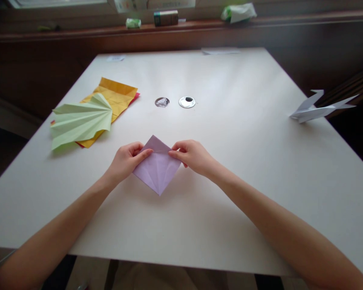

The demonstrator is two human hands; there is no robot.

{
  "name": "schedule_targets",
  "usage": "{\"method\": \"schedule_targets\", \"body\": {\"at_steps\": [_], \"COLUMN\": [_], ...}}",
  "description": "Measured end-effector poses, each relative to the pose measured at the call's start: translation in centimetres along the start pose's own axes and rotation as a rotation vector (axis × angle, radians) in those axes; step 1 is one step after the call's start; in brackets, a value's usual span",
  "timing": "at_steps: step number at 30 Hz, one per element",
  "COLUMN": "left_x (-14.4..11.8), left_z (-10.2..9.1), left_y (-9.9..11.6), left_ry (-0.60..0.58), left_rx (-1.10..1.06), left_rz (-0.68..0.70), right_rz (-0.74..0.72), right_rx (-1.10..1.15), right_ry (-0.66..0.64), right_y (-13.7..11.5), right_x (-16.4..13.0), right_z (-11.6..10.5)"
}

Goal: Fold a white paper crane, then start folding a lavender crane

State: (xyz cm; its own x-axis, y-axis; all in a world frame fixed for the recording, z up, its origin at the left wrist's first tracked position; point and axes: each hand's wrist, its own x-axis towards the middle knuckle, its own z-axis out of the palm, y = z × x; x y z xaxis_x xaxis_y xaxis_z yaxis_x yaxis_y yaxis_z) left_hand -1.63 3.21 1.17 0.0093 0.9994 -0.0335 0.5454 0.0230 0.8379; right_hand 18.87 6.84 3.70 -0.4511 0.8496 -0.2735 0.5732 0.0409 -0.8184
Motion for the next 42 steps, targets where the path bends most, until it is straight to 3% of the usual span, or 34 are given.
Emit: {"method": "schedule_targets", "body": {"at_steps": [3, 5, 6, 8, 10, 13, 16, 19, 22, 24, 30, 37, 42], "left_x": [0.0, -0.2, -0.3, -0.6, -0.7, -0.5, -0.2, -0.1, -0.2, -0.2, -0.2, -1.1, -1.7], "left_z": [0.2, 0.6, 0.9, 1.4, 1.8, 1.9, 1.6, 1.2, 0.9, 0.8, 0.8, 0.9, -0.2], "left_y": [-0.4, -0.6, -0.7, -0.8, -0.9, -1.2, -1.3, -1.2, -1.0, -0.9, -0.9, -1.2, -1.6], "left_ry": [0.140, 0.209, 0.187, 0.037, -0.122, -0.265, -0.356, -0.427, -0.486, -0.512, -0.540, -0.468, -0.542], "left_rx": [0.258, 0.388, 0.411, 0.402, 0.424, 0.546, 0.630, 0.665, 0.671, 0.668, 0.630, 0.542, 0.521], "left_rz": [0.123, 0.306, 0.412, 0.574, 0.639, 0.609, 0.562, 0.537, 0.511, 0.498, 0.503, 0.549, 0.644], "right_rz": [0.029, 0.043, 0.048, 0.055, 0.064, 0.064, -0.007, -0.236, -0.485, -0.561, -0.615, -0.688, -0.745], "right_rx": [-0.042, -0.059, -0.063, -0.063, -0.077, -0.211, -0.443, -0.488, -0.410, -0.394, -0.416, -0.517, -0.601], "right_ry": [0.028, 0.027, 0.019, -0.007, -0.025, -0.003, 0.134, 0.226, 0.204, 0.192, 0.179, 0.120, 0.136], "right_y": [0.5, 0.9, 1.0, 1.1, 1.0, 0.9, 1.0, 1.5, 2.3, 2.7, 3.2, 4.4, 5.2], "right_x": [0.4, 0.6, 0.7, 0.8, 0.7, 0.6, 0.6, 0.5, 0.6, 0.7, 0.5, -0.6, -2.2], "right_z": [-0.1, 0.0, 0.1, 0.3, 0.4, 0.4, 0.4, 1.0, 1.8, 2.2, 2.3, 1.5, 1.3]}}
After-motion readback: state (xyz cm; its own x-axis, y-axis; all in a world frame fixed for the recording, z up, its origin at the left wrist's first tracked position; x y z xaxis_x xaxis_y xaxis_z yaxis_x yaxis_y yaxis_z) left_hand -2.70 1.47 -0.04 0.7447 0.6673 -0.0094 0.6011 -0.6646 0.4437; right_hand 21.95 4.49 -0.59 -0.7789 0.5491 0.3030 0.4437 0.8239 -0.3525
